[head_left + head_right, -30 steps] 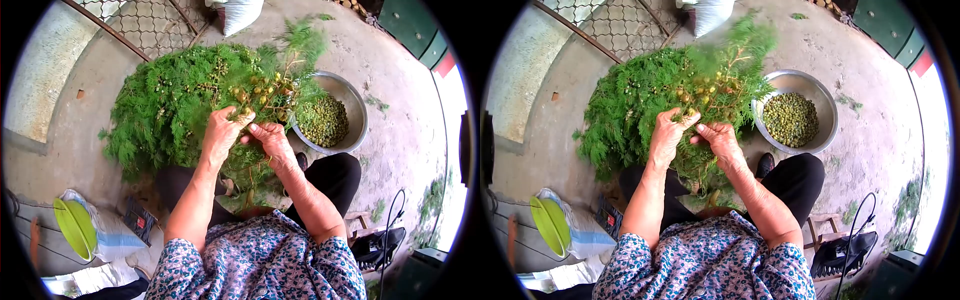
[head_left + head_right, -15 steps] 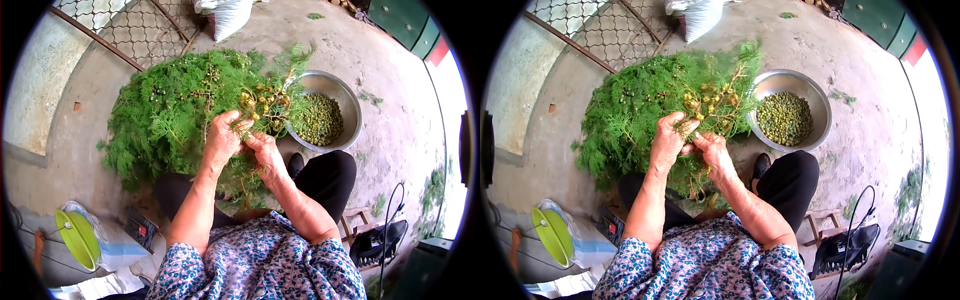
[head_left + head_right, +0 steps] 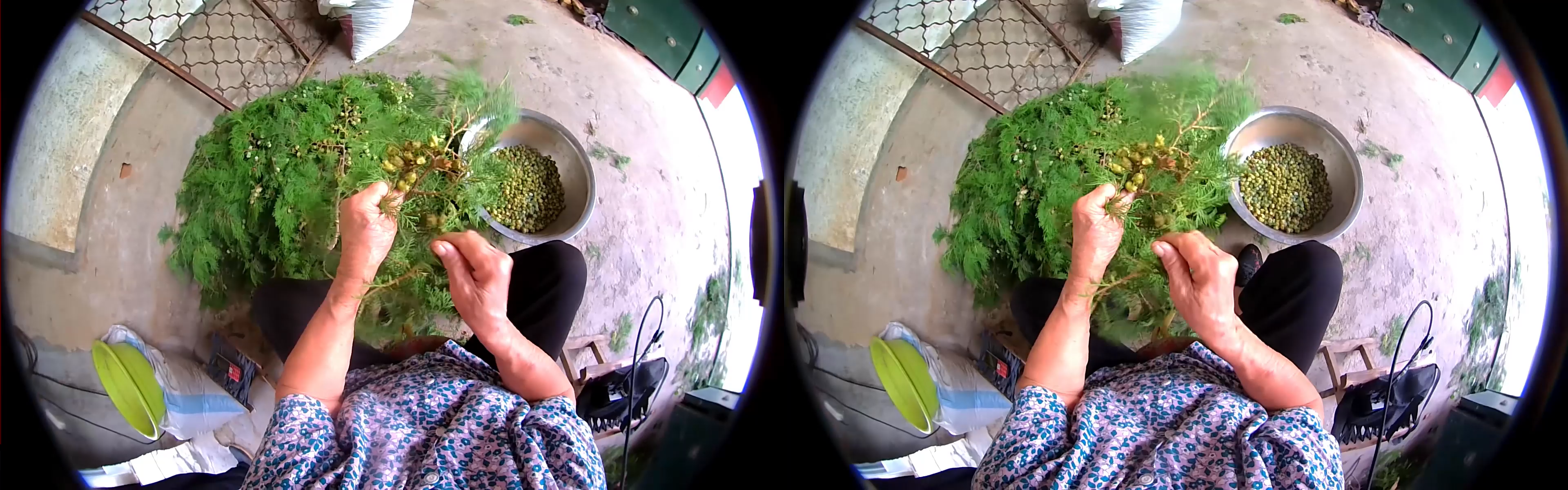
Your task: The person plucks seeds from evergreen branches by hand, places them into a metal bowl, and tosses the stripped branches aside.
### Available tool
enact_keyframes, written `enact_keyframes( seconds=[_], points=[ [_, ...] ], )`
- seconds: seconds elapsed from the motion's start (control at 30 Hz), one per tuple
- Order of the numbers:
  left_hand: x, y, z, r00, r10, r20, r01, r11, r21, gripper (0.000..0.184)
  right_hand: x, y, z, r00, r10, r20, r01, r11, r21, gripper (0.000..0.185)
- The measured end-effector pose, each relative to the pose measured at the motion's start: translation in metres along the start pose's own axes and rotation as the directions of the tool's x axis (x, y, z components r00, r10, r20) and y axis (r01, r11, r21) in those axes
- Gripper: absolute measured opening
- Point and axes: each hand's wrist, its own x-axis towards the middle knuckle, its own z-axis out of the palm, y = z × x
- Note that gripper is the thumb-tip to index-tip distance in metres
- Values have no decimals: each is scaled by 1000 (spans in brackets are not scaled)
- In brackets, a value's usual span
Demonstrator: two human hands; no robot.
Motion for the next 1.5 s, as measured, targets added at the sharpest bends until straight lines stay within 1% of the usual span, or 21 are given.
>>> enact_keyframes(
  seconds=[0.07,0.2,0.23,0.33,0.43,0.53,0.57,0.63,0.7,0.73,0.77,0.83,0.9,0.97,1.0,1.1,1.17,1.23,1.3,1.37,1.5],
  points=[
    [-2,1,3,998,-10,57,8,999,31,9,7,-18,-4,964,-210,-164,220,974,48,8],
    [-9,20,6,998,13,57,-15,999,33,12,30,7,8,987,-122,-106,117,991,-58,26],
    [-10,21,5,998,28,52,-30,998,49,11,32,14,12,993,-57,-107,62,997,47,28],
    [-17,19,1,996,45,80,-46,999,14,9,31,20,11,996,-71,-59,75,995,66,30],
    [-21,27,-3,988,21,151,-33,996,79,7,29,30,14,995,-82,-49,79,995,-55,31],
    [-24,26,-2,991,12,133,-14,1000,11,6,26,38,24,943,-269,-197,275,962,2,23],
    [-25,25,-2,991,6,135,-9,1000,26,6,24,37,24,944,-265,-195,270,963,1,23],
    [-26,23,-4,991,-3,136,-3,999,42,7,18,32,24,994,17,-105,3,984,180,17],
    [-26,21,-6,982,-83,169,83,997,7,7,22,26,16,952,292,95,-305,870,386,6],
    [-26,18,-2,988,-113,109,130,978,-161,10,25,27,12,933,329,149,-358,792,495,5],
    [-27,16,-2,987,-117,108,134,978,-159,10,27,29,8,910,359,207,-408,696,591,6],
    [-27,11,-5,994,-55,91,72,977,-201,14,27,38,2,878,355,321,-452,393,801,9],
    [-26,-1,-6,994,-82,65,94,976,-195,20,29,38,0,917,281,283,-358,268,894,12],
    [-20,6,-16,867,-443,227,480,866,-142,26,30,35,-5,917,241,318,-366,189,911,11],
    [-18,1,-13,866,-443,230,497,809,-313,24,29,28,-4,920,276,280,-335,180,925,11],
    [-14,-2,-14,856,-482,190,508,714,-482,22,24,29,0,926,265,268,-326,211,921,10],
    [-12,2,-15,863,-483,151,481,691,-539,17,15,25,5,867,419,269,-470,511,720,12],
    [-10,2,-15,834,-532,148,503,621,-602,14,5,29,11,841,463,281,-529,594,605,14],
    [-9,5,-15,816,-554,162,520,584,-623,13,-3,37,18,838,482,254,-523,582,623,12],
    [-9,4,-15,832,-544,111,495,634,-594,13,-4,41,22,869,472,152,-432,570,699,11],
    [-12,-2,-14,835,-541,102,501,670,-548,16,1,41,24,856,511,86,-412,571,710,12]
  ],
)
